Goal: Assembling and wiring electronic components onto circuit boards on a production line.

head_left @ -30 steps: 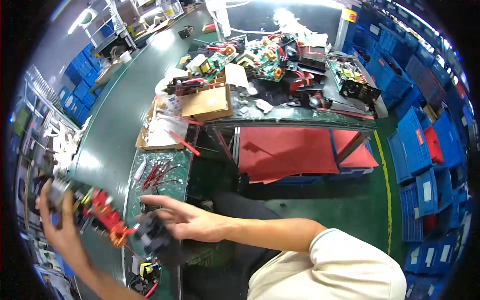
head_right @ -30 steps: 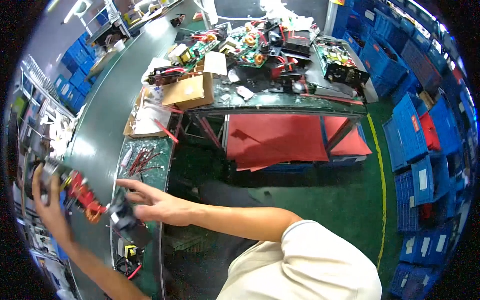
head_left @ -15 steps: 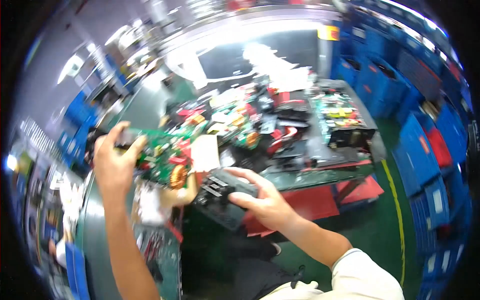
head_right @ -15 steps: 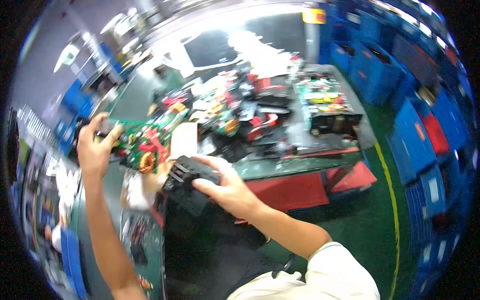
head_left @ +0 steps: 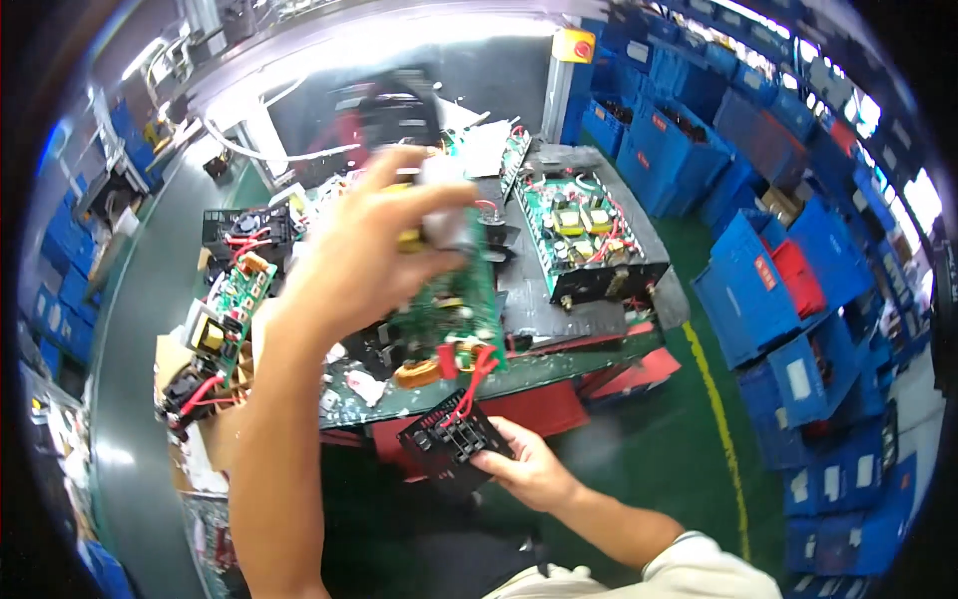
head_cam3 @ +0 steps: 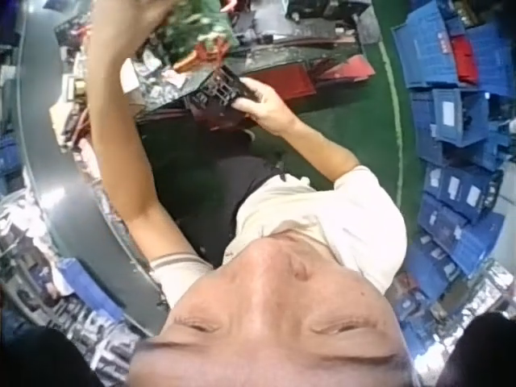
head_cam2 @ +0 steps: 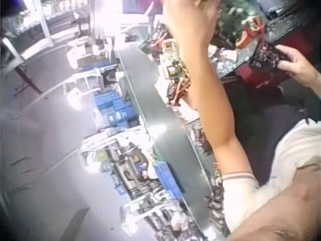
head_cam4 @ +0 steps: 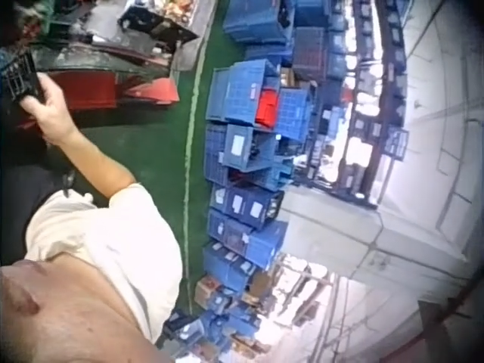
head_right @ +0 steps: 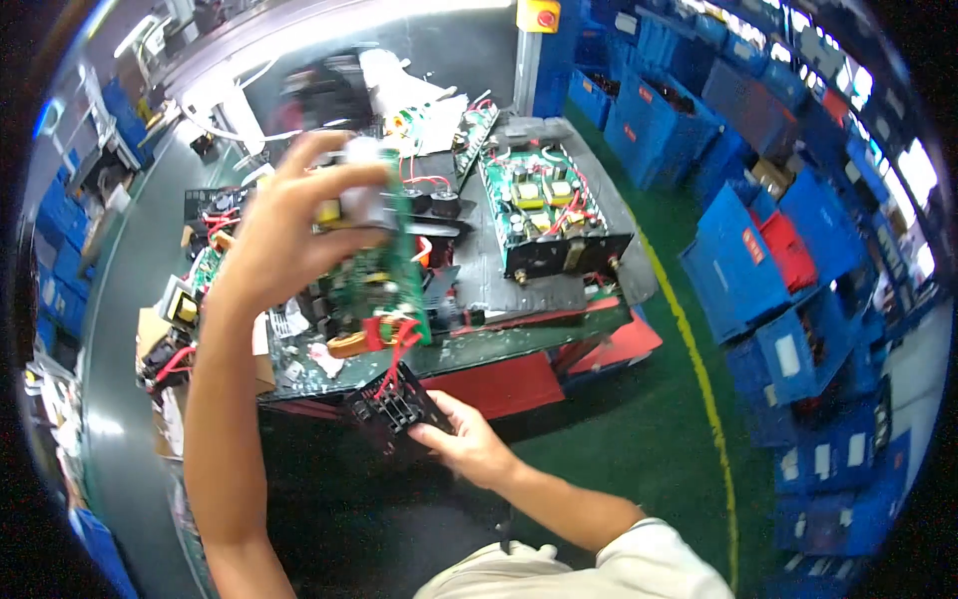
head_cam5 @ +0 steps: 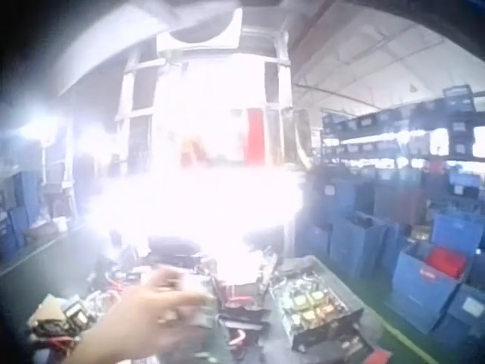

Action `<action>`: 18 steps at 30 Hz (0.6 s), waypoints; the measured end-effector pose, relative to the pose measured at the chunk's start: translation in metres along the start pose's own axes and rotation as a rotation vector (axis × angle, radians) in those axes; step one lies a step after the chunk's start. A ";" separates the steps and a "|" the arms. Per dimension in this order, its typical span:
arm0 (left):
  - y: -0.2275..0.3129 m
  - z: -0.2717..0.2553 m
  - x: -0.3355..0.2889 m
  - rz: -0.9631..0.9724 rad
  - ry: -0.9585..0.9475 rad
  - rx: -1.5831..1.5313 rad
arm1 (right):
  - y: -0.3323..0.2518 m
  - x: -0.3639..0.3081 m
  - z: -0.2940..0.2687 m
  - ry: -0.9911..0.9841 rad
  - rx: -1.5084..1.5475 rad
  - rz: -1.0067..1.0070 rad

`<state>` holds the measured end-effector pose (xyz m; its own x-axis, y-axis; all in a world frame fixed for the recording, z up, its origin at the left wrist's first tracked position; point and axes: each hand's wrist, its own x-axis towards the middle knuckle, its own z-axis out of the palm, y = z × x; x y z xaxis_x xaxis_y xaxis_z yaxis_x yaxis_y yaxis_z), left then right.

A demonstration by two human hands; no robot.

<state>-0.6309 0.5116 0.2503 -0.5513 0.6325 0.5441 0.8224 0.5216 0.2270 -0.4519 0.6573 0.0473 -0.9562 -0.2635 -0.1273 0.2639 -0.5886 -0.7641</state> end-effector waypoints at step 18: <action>0.005 0.225 0.088 -0.097 -0.183 -0.217 | -0.023 -0.007 -0.065 -0.004 0.234 -0.165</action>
<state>-0.7070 0.6992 0.1174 -0.6286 0.6886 0.3616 0.7646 0.4622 0.4491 -0.4592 0.7219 0.0249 -0.9883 -0.1522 -0.0109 0.1275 -0.7842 -0.6072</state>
